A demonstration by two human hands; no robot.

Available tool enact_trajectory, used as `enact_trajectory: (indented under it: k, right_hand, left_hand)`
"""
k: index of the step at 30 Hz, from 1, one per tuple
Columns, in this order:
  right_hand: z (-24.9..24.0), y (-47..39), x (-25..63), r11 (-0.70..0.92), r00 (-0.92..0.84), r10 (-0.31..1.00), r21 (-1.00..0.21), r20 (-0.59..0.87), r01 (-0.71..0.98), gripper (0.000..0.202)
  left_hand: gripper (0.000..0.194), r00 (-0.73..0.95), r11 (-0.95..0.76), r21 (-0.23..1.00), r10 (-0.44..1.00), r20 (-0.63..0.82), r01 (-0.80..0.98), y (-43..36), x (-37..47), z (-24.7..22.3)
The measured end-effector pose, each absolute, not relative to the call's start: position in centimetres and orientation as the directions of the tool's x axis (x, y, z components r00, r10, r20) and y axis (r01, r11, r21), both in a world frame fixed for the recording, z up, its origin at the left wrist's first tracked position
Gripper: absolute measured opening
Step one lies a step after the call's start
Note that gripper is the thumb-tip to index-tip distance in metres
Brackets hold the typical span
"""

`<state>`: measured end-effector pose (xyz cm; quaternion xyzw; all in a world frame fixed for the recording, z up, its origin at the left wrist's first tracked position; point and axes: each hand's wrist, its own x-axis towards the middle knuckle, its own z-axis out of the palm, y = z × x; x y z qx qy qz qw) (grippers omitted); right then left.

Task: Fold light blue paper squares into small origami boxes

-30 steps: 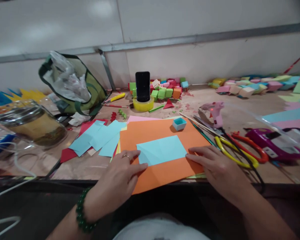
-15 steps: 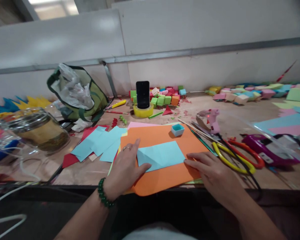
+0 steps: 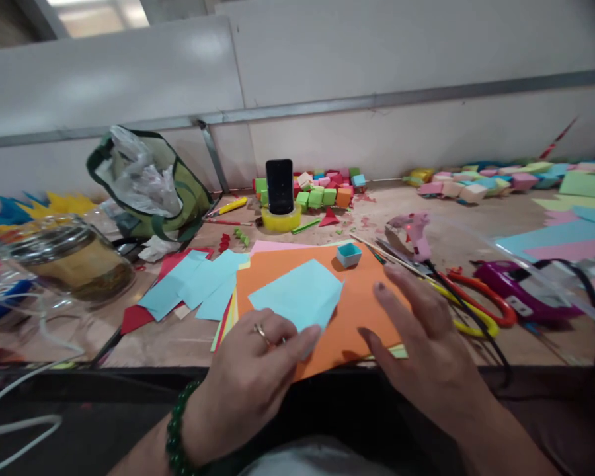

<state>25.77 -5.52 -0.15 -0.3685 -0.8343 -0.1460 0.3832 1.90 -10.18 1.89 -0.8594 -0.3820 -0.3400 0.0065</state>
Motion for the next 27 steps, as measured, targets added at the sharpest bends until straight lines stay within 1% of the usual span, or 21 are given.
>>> enact_trajectory:
  k: [2,4,8,13,18,22,25,27]
  right_hand:
    - [0.2,-5.8,24.9,0.748,-0.530,0.456,0.016,0.715,0.664,0.033]
    - [-0.1,-5.8,24.4,0.800,-0.583,0.437,0.001,0.685,0.600,0.023]
    - [-1.4,-5.2,24.7,0.824,-0.566,0.468,-0.104,0.678,0.557,0.025]
    - [-2.2,-5.2,25.3,0.818,-0.579,0.527,-0.186,0.622,0.544,0.029]
    - [-2.0,-5.3,25.3,0.804,-0.594,0.570,-0.237,0.567,0.546,0.031]
    - [-1.8,-5.2,25.4,0.815,-0.597,0.565,-0.274,0.570,0.510,0.033]
    - [-1.7,-5.0,25.5,0.810,-0.591,0.572,-0.280,0.569,0.516,0.032]
    - [-1.8,-4.7,25.6,0.770,-0.555,0.620,-0.294,0.554,0.567,0.030]
  left_hand:
    - [0.037,0.576,-0.750,0.143,0.601,0.554,0.646,-10.7,2.5,1.8]
    - [0.035,0.627,-0.754,0.088,0.599,0.498,0.650,-11.0,2.7,1.5]
    - [0.035,0.602,-0.677,0.042,0.680,0.418,0.735,-10.6,1.9,1.2]
    - [0.036,0.526,-0.568,0.054,0.790,0.315,0.821,-9.5,0.3,1.0]
    - [0.029,0.485,-0.532,0.120,0.828,0.280,0.838,-9.0,-0.2,0.6]
    - [0.029,0.437,-0.488,0.198,0.863,0.252,0.850,-8.7,-0.4,0.2]
    - [0.031,0.394,-0.452,0.299,0.888,0.237,0.840,-8.4,-0.5,0.0]
    - [0.029,0.367,-0.417,0.399,0.909,0.199,0.817,-8.1,-0.5,0.0]
